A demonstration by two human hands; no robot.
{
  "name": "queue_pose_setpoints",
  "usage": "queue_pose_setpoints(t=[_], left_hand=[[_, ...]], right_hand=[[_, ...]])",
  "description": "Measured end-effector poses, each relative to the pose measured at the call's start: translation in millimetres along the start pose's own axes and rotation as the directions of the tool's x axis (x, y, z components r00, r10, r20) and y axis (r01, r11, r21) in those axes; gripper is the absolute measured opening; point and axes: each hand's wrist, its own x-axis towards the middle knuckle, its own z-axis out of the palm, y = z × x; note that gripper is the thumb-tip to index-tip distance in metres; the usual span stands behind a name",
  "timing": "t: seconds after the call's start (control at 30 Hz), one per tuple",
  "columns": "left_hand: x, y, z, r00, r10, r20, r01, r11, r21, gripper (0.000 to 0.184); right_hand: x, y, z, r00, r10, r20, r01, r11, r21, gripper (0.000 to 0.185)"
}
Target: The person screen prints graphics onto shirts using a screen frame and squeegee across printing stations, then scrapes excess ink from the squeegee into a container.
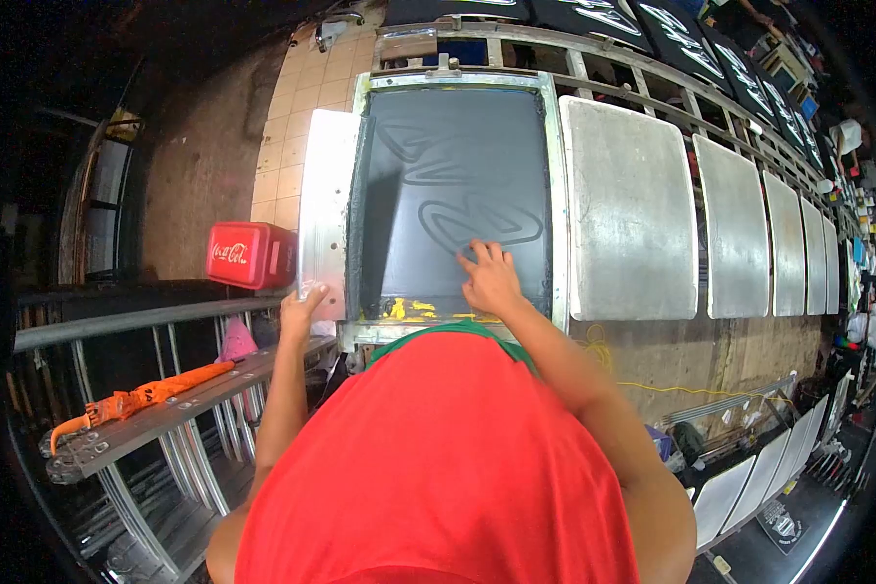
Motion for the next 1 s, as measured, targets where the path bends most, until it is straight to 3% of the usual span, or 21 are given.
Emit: queue_pose_setpoints(t=[0.13, 0.23, 0.3, 0.33, 0.37, 0.4, 0.47, 0.53, 0.57, 0.63, 0.83, 1.0], left_hand=[[10.1, -10.8, 4.4, 0.997, -0.056, 0.045, 0.060, 0.993, -0.102, 0.044], [14.9, -10.3, 8.2, 0.994, -0.071, 0.081, 0.081, 0.987, -0.140, 0.044], [17.6, -12.1, 9.4, 0.993, -0.071, 0.099, 0.087, 0.982, -0.165, 0.044], [19.4, -13.8, 11.0, 0.993, -0.063, 0.098, 0.081, 0.979, -0.185, 0.045], [21.0, -15.3, 12.5, 0.994, -0.055, 0.097, 0.074, 0.976, -0.205, 0.046], [22.0, -15.6, 14.2, 0.994, -0.055, 0.099, 0.074, 0.976, -0.205, 0.046], [22.7, -15.7, 19.2, 0.979, -0.108, 0.170, 0.160, 0.931, -0.327, 0.047], [30.1, -30.2, 29.9, 0.974, -0.117, 0.195, 0.183, 0.911, -0.370, 0.047], [34.3, -39.3, 35.7, 0.967, -0.125, 0.222, 0.209, 0.888, -0.410, 0.047], [40.8, -49.3, 46.8, 0.969, -0.111, 0.222, 0.200, 0.878, -0.435, 0.046], [28.8, -24.7, 48.4, 0.958, -0.092, 0.272, 0.230, 0.813, -0.535, 0.047], [26.5, -26.3, 49.9, 0.968, -0.103, 0.227, 0.214, 0.811, -0.545, 0.051]], right_hand=[[-1.4, 1.7, -3.0, 0.999, 0.034, 0.026, -0.036, 0.998, 0.044, 0.031], [-6.1, 11.3, -3.8, 0.992, 0.084, -0.093, -0.072, 0.989, 0.128, 0.023], [-17.1, 23.5, -6.0, 0.955, 0.285, -0.085, -0.259, 0.937, 0.235, 0.017], [-28.2, 34.6, -3.0, 0.955, 0.286, -0.085, -0.259, 0.937, 0.234, 0.017], [-42.9, 46.4, -0.2, 0.918, 0.344, -0.195, -0.298, 0.926, 0.232, 0.019], [-57.9, 55.9, 1.2, 0.867, 0.396, -0.303, -0.336, 0.913, 0.234, 0.021], [-86.4, 59.4, -9.0, 0.637, 0.630, -0.446, -0.565, 0.774, 0.287, 0.029], [-118.6, 84.0, 2.2, 0.413, 0.887, -0.209, -0.771, 0.462, 0.438, 0.044], [-128.9, 86.5, 4.4, 0.410, 0.888, -0.209, -0.772, 0.460, 0.438, 0.044], [-142.4, 86.8, 4.3, 0.206, 0.974, 0.092, -0.853, 0.133, 0.504, 0.066], [-139.0, 78.8, -8.1, 0.288, 0.941, 0.179, -0.829, 0.152, 0.538, 0.077], [-141.3, 75.6, -6.2, 0.276, 0.944, 0.181, -0.801, 0.122, 0.586, 0.075]])
